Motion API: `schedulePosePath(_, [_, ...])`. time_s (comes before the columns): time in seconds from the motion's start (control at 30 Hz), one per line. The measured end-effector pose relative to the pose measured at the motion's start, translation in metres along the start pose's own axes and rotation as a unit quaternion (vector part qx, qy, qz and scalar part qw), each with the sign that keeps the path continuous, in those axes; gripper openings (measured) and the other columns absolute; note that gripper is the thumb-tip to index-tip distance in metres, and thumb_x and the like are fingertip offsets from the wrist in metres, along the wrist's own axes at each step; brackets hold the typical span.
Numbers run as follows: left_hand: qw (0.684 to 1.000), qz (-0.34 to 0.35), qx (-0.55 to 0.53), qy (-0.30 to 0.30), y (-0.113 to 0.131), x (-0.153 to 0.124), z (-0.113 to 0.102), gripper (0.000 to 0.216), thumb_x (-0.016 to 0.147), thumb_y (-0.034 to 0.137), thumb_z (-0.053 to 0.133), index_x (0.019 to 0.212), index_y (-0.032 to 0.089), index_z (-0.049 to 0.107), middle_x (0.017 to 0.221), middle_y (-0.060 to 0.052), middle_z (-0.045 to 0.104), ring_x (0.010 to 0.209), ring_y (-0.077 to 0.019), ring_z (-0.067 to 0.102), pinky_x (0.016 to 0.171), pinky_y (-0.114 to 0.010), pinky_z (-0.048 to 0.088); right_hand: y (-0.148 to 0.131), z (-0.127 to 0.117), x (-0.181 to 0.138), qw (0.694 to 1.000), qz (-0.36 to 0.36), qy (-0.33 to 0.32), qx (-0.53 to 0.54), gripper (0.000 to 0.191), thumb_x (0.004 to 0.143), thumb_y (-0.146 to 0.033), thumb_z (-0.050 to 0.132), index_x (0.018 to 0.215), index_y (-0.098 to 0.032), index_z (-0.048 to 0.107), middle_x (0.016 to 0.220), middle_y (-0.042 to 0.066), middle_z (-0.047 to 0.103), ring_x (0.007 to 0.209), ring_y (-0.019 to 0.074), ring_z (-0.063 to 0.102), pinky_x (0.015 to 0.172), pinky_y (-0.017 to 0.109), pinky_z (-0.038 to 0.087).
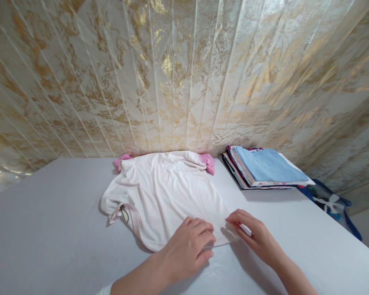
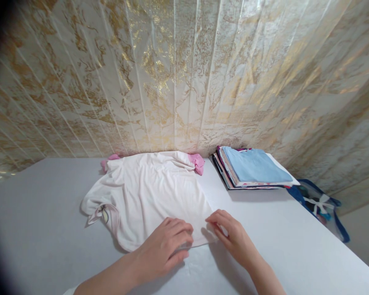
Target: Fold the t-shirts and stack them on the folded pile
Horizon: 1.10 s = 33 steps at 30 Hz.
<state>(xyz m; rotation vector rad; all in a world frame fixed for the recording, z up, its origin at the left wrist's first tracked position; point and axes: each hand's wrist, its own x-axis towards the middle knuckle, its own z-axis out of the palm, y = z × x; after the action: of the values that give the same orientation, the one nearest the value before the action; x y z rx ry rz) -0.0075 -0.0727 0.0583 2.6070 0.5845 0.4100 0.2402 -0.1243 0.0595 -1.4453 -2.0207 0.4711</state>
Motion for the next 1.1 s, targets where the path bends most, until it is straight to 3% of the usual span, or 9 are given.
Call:
schedulePosePath(0.1, [0.998, 0.027, 0.006, -0.048, 0.000, -0.004, 0.005, 0.053, 0.093, 0.046, 0.058, 0.140, 0.024, 0.043, 0.149, -0.007, 0.043, 0.138, -0.0243, 0.036, 0.110, -0.042, 0.028, 0.001, 0.007, 0.005, 0.999, -0.009, 0.053, 0.001, 0.025, 0.098, -0.025, 0.038, 0.105, -0.021, 0.061, 0.096, 0.009, 0.064, 0.088, 0.0190, 0.062, 0.077, 0.029, 0.051])
schedulePosePath(0.17, [0.997, 0.032, 0.012, -0.070, 0.000, -0.004, 0.008, 0.063, 0.093, 0.052, 0.054, 0.145, 0.022, 0.036, 0.154, -0.010, 0.035, 0.142, -0.0253, 0.029, 0.112, -0.045, 0.026, -0.002, 0.013, 0.009, 0.999, -0.012, 0.038, 0.008, 0.027, 0.098, -0.024, 0.036, 0.109, -0.021, 0.061, 0.100, 0.010, 0.064, 0.092, 0.0192, 0.062, 0.080, 0.030, 0.051])
schedulePosePath(0.27, [0.998, 0.015, 0.027, -0.063, -0.008, -0.006, 0.001, 0.060, 0.094, 0.050, 0.053, 0.144, 0.021, 0.039, 0.154, -0.010, 0.034, 0.143, -0.0245, 0.028, 0.113, -0.045, 0.026, -0.003, 0.017, 0.011, 1.000, 0.014, -0.019, -0.005, 0.028, 0.096, -0.020, 0.037, 0.107, -0.023, 0.062, 0.102, 0.008, 0.063, 0.089, 0.0174, 0.062, 0.077, 0.028, 0.052])
schedulePosePath(0.43, [0.987, -0.113, 0.111, 0.019, -0.065, -0.038, -0.045, 0.039, 0.094, 0.021, 0.047, 0.132, 0.020, 0.053, 0.148, -0.012, 0.044, 0.136, -0.0253, 0.040, 0.108, -0.044, 0.035, 0.004, 0.009, 0.009, 0.995, 0.044, -0.029, -0.090, 0.028, 0.090, -0.014, 0.039, 0.102, -0.024, 0.063, 0.101, 0.007, 0.061, 0.085, 0.0181, 0.062, 0.073, 0.029, 0.053])
schedulePosePath(0.53, [0.970, -0.161, 0.156, 0.095, -0.102, -0.080, -0.076, 0.035, 0.097, 0.022, 0.034, 0.117, 0.021, 0.063, 0.136, -0.009, 0.056, 0.121, -0.0238, 0.054, 0.100, -0.041, 0.043, -0.007, 0.014, 0.015, 0.991, 0.002, -0.014, -0.131, 0.029, 0.087, -0.010, 0.043, 0.102, -0.024, 0.062, 0.102, 0.008, 0.063, 0.092, 0.0216, 0.061, 0.079, 0.035, 0.053])
schedulePosePath(0.63, [0.951, -0.203, 0.184, 0.143, -0.121, -0.122, -0.094, 0.034, 0.098, 0.036, 0.036, 0.116, 0.025, 0.062, 0.129, -0.006, 0.062, 0.118, -0.0245, 0.055, 0.096, -0.040, 0.044, -0.024, 0.034, 0.029, 0.991, -0.051, -0.007, -0.127, 0.031, 0.089, -0.010, 0.042, 0.111, -0.023, 0.060, 0.113, 0.010, 0.063, 0.102, 0.0226, 0.060, 0.087, 0.038, 0.051])
schedulePosePath(0.8, [0.942, -0.252, 0.173, 0.141, -0.127, -0.160, -0.090, 0.035, 0.090, 0.046, 0.052, 0.119, 0.027, 0.059, 0.126, -0.006, 0.063, 0.113, -0.0259, 0.059, 0.093, -0.038, 0.046, -0.028, 0.073, 0.051, 0.981, -0.088, -0.041, -0.168, 0.038, 0.096, -0.027, 0.045, 0.133, -0.020, 0.052, 0.142, 0.013, 0.049, 0.135, 0.0268, 0.040, 0.106, 0.046, 0.039])
schedulePosePath(0.93, [0.933, -0.253, 0.183, 0.177, -0.129, -0.164, -0.080, 0.020, 0.087, 0.025, 0.046, 0.101, 0.025, 0.061, 0.118, -0.004, 0.064, 0.108, -0.0228, 0.060, 0.087, -0.034, 0.047, -0.005, 0.082, 0.053, 0.966, -0.029, -0.055, -0.251, 0.052, 0.097, -0.045, 0.044, 0.145, -0.023, 0.042, 0.153, 0.011, 0.036, 0.142, 0.0301, 0.030, 0.109, 0.054, 0.032])
schedulePosePath(1.1, [0.942, -0.205, 0.191, 0.186, -0.113, -0.173, -0.081, 0.022, 0.078, 0.009, 0.038, 0.077, 0.024, 0.055, 0.114, -0.003, 0.065, 0.107, -0.0216, 0.059, 0.086, -0.033, 0.046, 0.016, 0.078, 0.042, 0.952, 0.004, -0.025, -0.304, 0.057, 0.098, -0.051, 0.037, 0.148, -0.025, 0.037, 0.156, 0.009, 0.031, 0.144, 0.0284, 0.026, 0.109, 0.053, 0.031])
